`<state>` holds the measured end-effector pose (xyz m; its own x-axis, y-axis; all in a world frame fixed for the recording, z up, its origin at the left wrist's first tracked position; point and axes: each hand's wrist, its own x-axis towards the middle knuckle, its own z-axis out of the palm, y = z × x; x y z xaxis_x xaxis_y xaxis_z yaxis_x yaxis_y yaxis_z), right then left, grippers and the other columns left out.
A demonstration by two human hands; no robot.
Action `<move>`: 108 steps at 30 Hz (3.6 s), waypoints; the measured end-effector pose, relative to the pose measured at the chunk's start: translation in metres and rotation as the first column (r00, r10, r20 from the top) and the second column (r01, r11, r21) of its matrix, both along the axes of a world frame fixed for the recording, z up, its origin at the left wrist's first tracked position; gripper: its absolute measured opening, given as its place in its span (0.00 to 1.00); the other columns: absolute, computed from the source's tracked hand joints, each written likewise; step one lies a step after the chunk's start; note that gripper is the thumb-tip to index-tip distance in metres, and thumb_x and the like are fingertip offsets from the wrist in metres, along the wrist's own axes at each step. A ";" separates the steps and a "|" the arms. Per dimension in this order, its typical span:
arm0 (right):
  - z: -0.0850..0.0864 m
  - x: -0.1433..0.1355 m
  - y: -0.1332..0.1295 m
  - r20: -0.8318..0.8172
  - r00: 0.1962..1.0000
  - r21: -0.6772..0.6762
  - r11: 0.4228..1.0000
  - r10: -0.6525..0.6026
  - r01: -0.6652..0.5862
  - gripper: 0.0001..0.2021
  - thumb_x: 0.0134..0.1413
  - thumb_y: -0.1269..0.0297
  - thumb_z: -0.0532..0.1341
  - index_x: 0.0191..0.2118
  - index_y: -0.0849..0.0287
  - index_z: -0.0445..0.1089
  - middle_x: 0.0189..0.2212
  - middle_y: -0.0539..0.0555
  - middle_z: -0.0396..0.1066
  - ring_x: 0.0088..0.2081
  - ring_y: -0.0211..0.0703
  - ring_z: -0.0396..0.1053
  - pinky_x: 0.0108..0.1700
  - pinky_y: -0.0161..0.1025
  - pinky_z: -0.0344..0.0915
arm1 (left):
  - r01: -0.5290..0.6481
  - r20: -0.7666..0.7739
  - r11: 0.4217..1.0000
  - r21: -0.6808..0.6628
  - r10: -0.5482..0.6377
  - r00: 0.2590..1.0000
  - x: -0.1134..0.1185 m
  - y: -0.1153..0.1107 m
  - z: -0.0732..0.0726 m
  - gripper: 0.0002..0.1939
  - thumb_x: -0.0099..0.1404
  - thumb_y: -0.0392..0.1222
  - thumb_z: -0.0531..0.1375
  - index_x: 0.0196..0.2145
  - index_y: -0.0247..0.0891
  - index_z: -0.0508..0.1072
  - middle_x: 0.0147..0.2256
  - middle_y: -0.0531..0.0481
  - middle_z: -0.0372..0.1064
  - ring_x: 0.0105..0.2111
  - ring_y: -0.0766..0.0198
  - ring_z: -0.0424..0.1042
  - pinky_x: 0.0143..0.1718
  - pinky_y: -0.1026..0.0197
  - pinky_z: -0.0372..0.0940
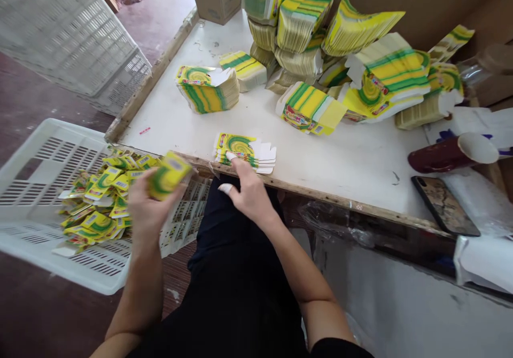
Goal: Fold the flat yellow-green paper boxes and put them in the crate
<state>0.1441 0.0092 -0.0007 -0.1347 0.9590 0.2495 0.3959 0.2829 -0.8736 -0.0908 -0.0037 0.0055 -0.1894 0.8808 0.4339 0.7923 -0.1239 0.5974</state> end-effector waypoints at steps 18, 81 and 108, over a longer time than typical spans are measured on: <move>0.011 0.009 0.020 0.113 0.993 -0.095 0.995 -0.022 0.033 0.08 0.47 0.76 0.57 0.32 0.55 0.61 0.30 0.51 0.70 0.32 0.43 0.69 0.38 0.40 0.66 | 0.458 0.780 0.873 -0.167 -0.167 0.603 0.067 0.002 -0.037 0.32 0.54 0.60 0.64 0.51 0.39 0.67 0.48 0.39 0.72 0.49 0.50 0.73 0.47 0.50 0.69; 0.019 0.002 -0.036 0.073 0.980 0.228 0.960 -0.185 0.164 0.21 0.60 0.55 0.60 0.58 0.52 0.65 0.60 0.58 0.63 0.65 0.57 0.53 0.65 0.60 0.50 | 0.538 0.296 0.741 -0.403 -0.451 0.842 0.070 -0.014 0.005 0.29 0.56 0.49 0.66 0.52 0.39 0.63 0.44 0.45 0.74 0.43 0.53 0.76 0.43 0.54 0.71; -0.017 -0.008 -0.028 -0.607 0.790 -0.446 0.861 -0.090 -0.244 0.33 0.47 0.34 0.62 0.49 0.57 0.75 0.47 0.58 0.76 0.49 0.55 0.72 0.55 0.52 0.68 | 0.652 0.186 0.758 0.001 -0.641 0.745 0.077 -0.021 -0.017 0.32 0.55 0.36 0.64 0.55 0.44 0.58 0.48 0.46 0.70 0.47 0.57 0.74 0.44 0.59 0.71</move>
